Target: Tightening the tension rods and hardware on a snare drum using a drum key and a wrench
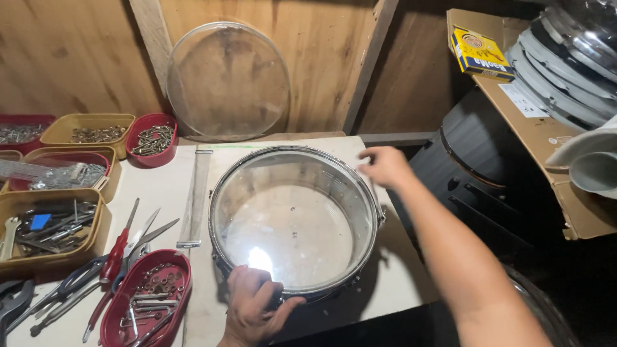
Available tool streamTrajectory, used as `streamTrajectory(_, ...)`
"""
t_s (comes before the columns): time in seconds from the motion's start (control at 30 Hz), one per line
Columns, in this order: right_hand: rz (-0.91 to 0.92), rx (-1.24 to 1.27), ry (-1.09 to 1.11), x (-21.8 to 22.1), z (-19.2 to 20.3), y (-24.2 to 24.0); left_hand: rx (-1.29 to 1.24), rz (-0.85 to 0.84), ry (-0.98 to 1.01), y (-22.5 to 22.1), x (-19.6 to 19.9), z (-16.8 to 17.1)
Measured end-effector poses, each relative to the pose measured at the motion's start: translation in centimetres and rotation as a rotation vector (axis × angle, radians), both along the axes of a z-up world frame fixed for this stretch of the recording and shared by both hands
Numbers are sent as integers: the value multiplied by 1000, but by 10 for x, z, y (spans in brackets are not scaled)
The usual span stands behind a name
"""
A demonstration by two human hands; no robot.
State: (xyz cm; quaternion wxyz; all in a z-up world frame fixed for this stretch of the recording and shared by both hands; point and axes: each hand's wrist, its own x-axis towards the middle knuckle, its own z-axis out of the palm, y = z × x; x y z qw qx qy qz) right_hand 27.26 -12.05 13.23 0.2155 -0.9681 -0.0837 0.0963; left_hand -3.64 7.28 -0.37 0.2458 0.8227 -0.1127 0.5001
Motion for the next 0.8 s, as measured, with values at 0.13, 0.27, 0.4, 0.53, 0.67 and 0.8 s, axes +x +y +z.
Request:
streamTrajectory(0.13, -2, -1, -195, 58, -64, -84, 0, 26, -25, -4, -3, 2)
streamTrajectory(0.27, -165, 28, -274, 21, -84, -145, 19, 127, -34, -10, -4, 0)
streamTrajectory(0.4, -253, 68, -301, -58, -75, -173, 19, 170, -4, -12, -4, -7)
streamTrajectory(0.53, -162, 117, -465, -112, -105, -191, 1, 165, 8, -13, -3, -15)
streamTrajectory(0.67, -56, 126, -596, -161, -118, -178, 9, 168, 18, -14, -3, -14)
streamTrajectory(0.8, -43, 192, -588, -183, -122, -165, 8, 159, 9, -12, -3, -14)
